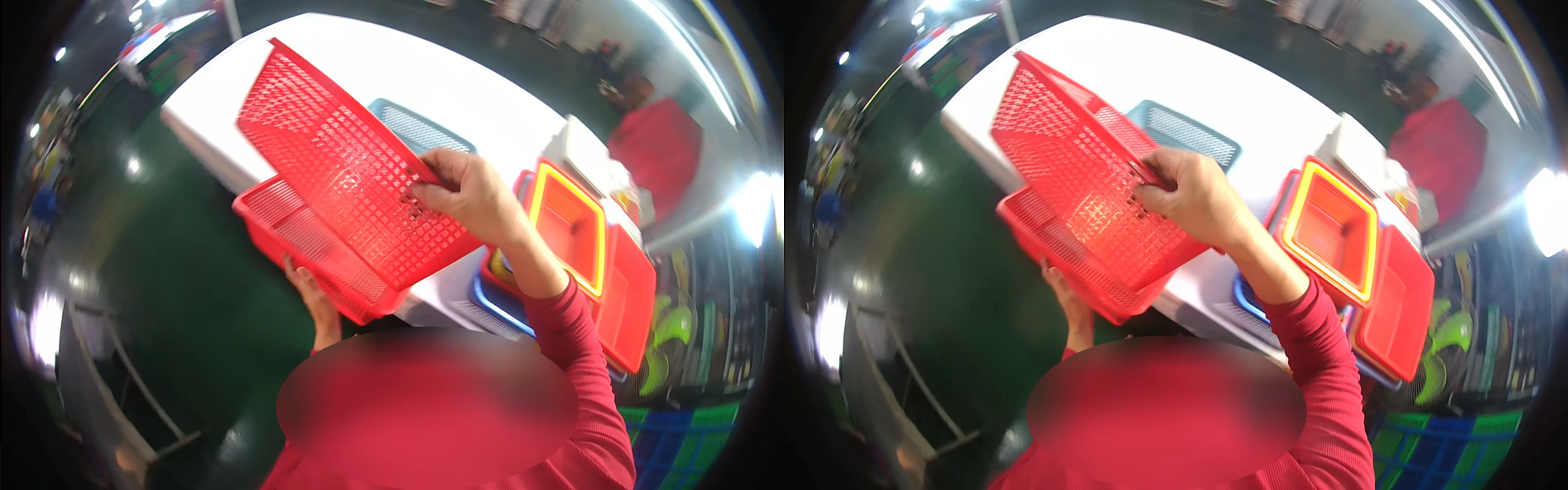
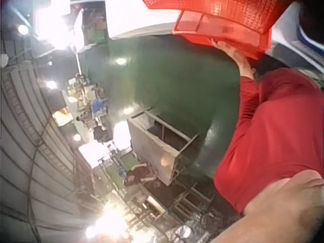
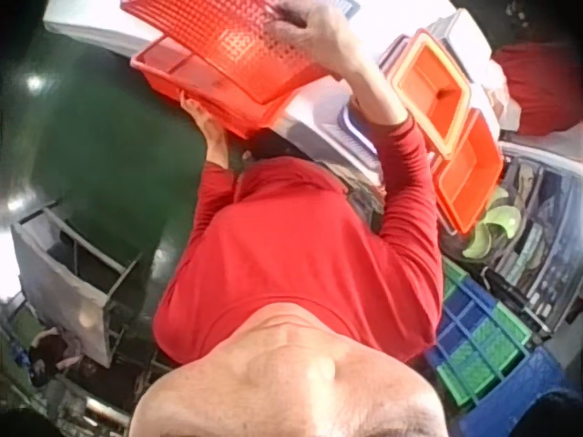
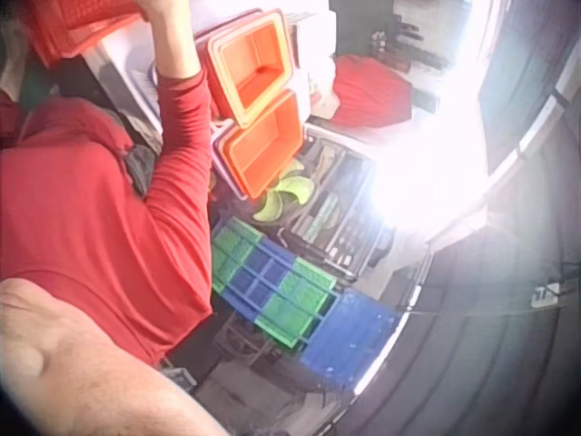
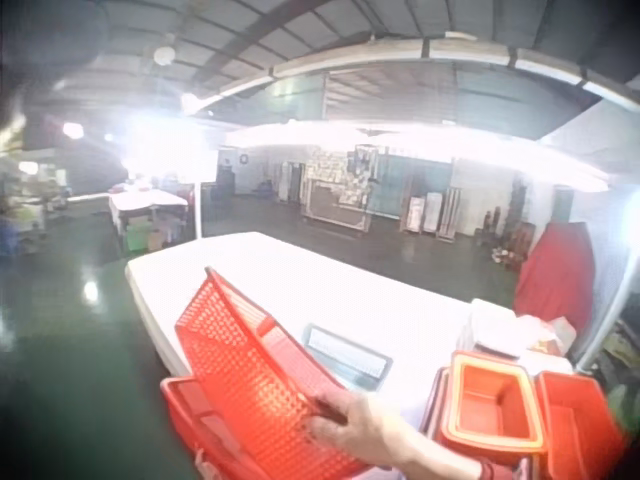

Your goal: The person sorts various plastic baskets by color and size, picking them from a stack on a table and placing them into groups on the same table and then carrying two baskets to another table.

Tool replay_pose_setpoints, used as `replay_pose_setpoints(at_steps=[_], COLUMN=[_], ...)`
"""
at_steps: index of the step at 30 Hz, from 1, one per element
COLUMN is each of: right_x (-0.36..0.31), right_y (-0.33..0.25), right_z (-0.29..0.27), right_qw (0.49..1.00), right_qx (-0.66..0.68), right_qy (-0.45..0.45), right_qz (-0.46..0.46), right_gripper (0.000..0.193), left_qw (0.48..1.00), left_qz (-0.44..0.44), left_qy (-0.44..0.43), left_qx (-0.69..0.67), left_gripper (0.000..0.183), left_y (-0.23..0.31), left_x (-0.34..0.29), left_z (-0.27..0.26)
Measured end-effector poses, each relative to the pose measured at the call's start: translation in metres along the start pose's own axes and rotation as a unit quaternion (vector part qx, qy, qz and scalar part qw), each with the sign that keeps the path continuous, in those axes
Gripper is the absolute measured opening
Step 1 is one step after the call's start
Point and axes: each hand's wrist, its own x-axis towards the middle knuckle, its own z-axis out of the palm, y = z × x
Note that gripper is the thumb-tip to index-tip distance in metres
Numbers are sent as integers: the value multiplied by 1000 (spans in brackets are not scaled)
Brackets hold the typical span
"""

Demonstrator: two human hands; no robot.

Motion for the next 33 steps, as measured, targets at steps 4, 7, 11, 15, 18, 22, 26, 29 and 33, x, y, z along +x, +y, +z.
replay_pose_setpoints(at_steps=[4,7,11,15,18,22,26,29,33], right_x=[-35,-91,-171,-220,-254,-286,-296,-291,-269], right_y=[-46,-90,-108,-58,-4,85,164,181,177], right_z=[-80,-128,-166,-189,-212,-232,-220,-210,-208], right_qw=[999,987,946,849,660,547,569,629,664], right_qx=[-17,-73,-99,-297,-628,-689,-657,-529,-516], right_qy=[34,128,286,383,321,282,265,268,256], right_qz=[26,56,113,209,259,382,418,503,476], right_gripper=[24,26,26,26,20,10,10,28,35], left_qw=[996,995,988,990,988,986,988,986,988], left_qz=[-36,-85,-142,-133,-149,-164,-152,-158,-144], left_qy=[49,51,38,30,18,34,40,51,64], left_qx=[65,-16,-50,-43,-45,-18,-5,-6,5], left_gripper=[70,69,70,69,68,67,67,67,68], left_y=[13,34,41,39,45,43,39,39,25], left_x=[-1,-6,-14,-11,-13,-13,-13,-13,-3], left_z=[12,16,25,17,22,25,21,19,3])
